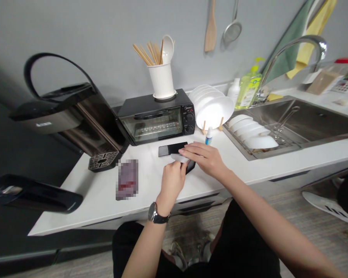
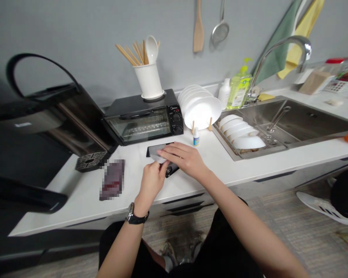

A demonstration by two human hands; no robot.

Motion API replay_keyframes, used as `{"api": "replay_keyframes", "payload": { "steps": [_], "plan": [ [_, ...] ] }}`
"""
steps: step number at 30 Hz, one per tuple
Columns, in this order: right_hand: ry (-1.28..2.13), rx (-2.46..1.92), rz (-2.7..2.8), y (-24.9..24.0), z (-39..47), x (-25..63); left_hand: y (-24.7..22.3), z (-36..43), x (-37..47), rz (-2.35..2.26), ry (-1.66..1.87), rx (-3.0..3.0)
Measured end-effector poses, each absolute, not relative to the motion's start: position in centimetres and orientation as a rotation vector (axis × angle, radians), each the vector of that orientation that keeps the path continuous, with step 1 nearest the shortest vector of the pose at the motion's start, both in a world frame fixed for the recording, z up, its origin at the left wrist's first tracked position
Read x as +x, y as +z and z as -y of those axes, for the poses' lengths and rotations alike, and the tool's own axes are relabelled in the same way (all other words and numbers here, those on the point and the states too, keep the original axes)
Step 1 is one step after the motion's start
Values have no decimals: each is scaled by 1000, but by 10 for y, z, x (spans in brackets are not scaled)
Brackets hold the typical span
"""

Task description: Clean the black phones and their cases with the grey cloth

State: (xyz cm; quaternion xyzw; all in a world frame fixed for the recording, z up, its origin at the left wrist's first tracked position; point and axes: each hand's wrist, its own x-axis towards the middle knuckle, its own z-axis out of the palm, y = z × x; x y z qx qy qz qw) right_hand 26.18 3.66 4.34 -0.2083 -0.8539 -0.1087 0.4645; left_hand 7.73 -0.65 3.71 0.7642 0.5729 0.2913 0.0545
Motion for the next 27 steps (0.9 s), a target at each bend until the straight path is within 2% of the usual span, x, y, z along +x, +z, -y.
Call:
{"api": "replay_keyframes", "payload": {
  "steps": [5, 12, 19, 27],
  "plan": [
    [-326, -577, 2093, 52, -40, 267, 32, 4, 75, -1689, 988, 2262],
    [-277, -344, 2315, 65, -28, 241, 23, -1, 68, -1747, 904, 2295],
    [-272, -657, 2198, 61, -45, 264, 27, -4, 68, -1667, 1100, 2170],
    [-271, -454, 2328, 60, -29, 229, 23, -11, 64, -1805, 995, 2259]
  ]
}}
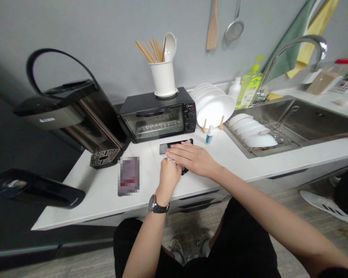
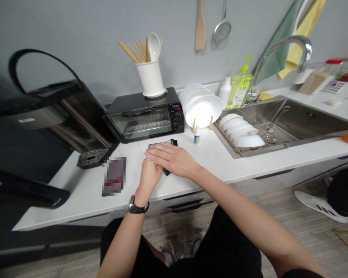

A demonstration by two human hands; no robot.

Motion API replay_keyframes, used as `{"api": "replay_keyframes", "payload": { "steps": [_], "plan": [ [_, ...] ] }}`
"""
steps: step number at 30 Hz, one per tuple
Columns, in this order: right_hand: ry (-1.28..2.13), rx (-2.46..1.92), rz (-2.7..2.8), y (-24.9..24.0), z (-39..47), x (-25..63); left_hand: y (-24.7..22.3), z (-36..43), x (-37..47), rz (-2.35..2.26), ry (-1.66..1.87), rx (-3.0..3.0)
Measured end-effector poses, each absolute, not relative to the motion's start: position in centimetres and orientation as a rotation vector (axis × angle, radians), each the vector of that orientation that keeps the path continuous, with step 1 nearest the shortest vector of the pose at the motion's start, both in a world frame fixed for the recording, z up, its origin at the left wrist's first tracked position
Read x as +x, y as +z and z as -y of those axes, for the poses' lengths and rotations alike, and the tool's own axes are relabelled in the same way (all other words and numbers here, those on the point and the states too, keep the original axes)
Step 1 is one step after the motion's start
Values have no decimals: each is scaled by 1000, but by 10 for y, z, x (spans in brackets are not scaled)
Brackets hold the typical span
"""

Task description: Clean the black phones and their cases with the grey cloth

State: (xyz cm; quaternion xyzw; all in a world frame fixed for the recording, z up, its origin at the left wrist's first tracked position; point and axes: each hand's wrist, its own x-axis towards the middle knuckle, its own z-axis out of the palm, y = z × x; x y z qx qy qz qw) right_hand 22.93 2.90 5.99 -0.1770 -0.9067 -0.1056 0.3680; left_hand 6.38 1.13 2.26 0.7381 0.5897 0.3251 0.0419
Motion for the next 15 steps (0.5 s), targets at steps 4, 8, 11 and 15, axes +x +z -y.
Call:
{"api": "replay_keyframes", "payload": {
  "steps": [4, 8, 11, 15],
  "plan": [
    [-275, -708, 2245, 59, -36, 238, 27, -4, 65, -1725, 1067, 2211],
    [-228, -753, 2191, 55, -30, 231, 20, -5, 67, -1736, 1064, 2205],
    [-178, -607, 2196, 54, -24, 221, 3, -13, 68, -1719, 899, 2247],
    [-121, -569, 2187, 54, -25, 218, -13, -20, 69, -1565, 832, 2263]
  ]
}}
